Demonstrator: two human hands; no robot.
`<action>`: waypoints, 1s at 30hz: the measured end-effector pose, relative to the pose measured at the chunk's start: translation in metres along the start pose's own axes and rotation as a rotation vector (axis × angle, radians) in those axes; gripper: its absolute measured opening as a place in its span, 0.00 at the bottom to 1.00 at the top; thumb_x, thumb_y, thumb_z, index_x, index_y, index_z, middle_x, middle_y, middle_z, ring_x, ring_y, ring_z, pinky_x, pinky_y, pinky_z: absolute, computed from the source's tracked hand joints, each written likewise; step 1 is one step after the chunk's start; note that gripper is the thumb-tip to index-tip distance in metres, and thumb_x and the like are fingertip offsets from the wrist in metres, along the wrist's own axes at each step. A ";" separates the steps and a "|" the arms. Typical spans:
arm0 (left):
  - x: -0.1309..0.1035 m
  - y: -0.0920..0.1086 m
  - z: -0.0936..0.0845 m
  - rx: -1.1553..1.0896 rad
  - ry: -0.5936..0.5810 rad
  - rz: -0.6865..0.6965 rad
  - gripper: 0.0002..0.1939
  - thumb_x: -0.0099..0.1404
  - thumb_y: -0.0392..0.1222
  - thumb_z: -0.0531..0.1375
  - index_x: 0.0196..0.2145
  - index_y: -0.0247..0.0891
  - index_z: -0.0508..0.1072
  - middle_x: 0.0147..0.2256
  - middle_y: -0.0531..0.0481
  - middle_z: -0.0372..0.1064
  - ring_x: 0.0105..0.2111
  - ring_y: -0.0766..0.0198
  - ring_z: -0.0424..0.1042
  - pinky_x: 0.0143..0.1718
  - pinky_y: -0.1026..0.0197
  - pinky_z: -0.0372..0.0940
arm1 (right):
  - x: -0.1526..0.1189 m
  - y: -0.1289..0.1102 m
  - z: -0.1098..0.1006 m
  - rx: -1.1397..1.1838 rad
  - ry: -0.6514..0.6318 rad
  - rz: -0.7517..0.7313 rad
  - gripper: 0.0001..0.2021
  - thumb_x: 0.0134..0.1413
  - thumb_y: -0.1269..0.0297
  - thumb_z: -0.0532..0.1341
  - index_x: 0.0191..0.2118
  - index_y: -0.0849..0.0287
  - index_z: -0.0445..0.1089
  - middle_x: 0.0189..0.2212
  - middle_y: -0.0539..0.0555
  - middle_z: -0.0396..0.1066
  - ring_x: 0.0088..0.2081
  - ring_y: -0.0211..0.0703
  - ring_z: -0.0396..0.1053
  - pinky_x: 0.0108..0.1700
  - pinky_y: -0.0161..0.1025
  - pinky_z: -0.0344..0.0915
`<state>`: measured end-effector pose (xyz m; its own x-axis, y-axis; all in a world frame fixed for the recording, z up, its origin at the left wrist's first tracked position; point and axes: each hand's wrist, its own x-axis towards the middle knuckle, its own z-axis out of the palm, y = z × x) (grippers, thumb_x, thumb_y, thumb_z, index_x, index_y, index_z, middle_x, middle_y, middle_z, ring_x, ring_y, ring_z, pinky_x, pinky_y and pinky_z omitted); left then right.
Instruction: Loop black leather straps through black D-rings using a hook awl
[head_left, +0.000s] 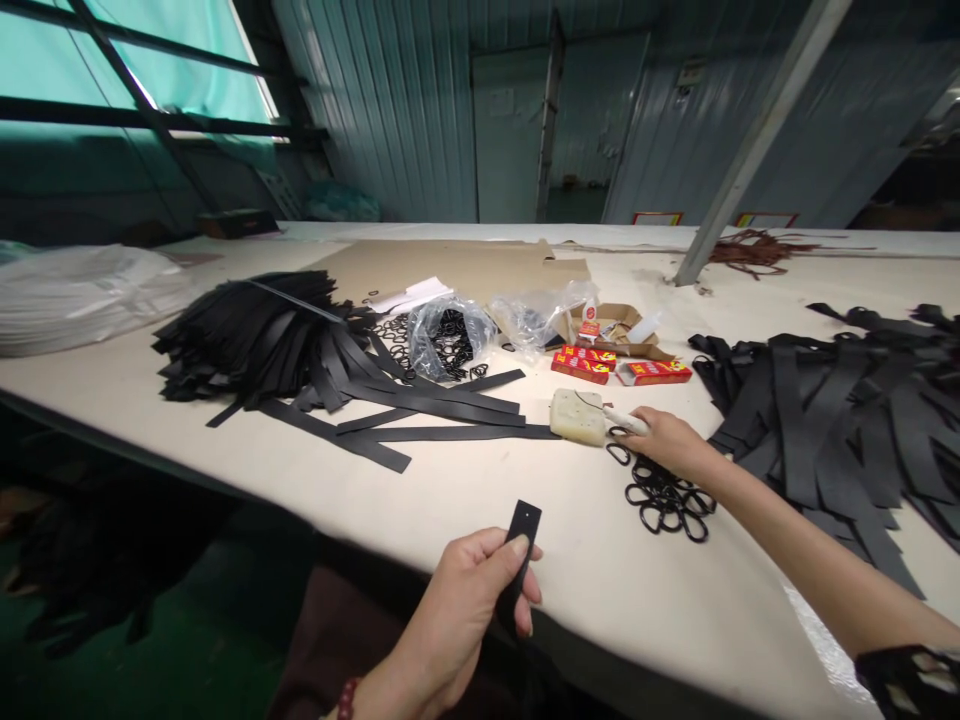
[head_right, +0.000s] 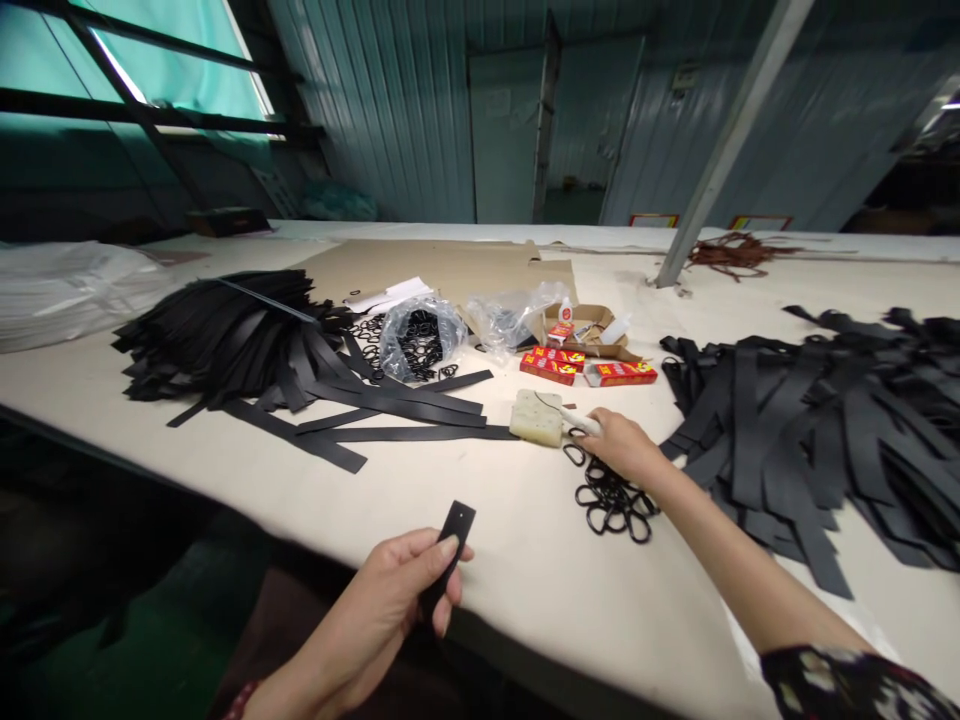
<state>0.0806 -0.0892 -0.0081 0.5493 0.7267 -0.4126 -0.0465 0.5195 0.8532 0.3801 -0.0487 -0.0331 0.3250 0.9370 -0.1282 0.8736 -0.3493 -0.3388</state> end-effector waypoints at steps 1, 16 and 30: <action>-0.001 0.000 0.000 0.003 0.008 -0.006 0.13 0.60 0.46 0.56 0.31 0.30 0.71 0.21 0.53 0.67 0.17 0.73 0.59 0.26 0.65 0.54 | 0.001 0.000 0.000 0.010 0.003 0.014 0.09 0.57 0.60 0.57 0.36 0.62 0.67 0.32 0.50 0.68 0.31 0.38 0.67 0.34 0.40 0.65; -0.012 -0.002 0.003 0.264 -0.043 0.043 0.18 0.61 0.51 0.52 0.24 0.33 0.67 0.15 0.56 0.62 0.11 0.74 0.56 0.15 0.70 0.49 | -0.126 -0.115 0.010 0.810 -0.216 -0.046 0.13 0.49 0.53 0.56 0.29 0.59 0.64 0.16 0.47 0.66 0.17 0.36 0.63 0.21 0.33 0.62; -0.027 0.010 -0.018 0.418 0.043 0.100 0.20 0.61 0.49 0.50 0.16 0.38 0.61 0.12 0.57 0.56 0.11 0.72 0.53 0.13 0.69 0.47 | -0.144 -0.149 0.023 0.901 -0.182 -0.093 0.13 0.54 0.55 0.55 0.29 0.60 0.67 0.17 0.49 0.69 0.19 0.37 0.68 0.22 0.32 0.65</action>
<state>0.0505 -0.0955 0.0063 0.5235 0.7868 -0.3269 0.2495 0.2252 0.9418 0.1946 -0.1315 0.0145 0.1385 0.9733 -0.1828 0.2566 -0.2135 -0.9426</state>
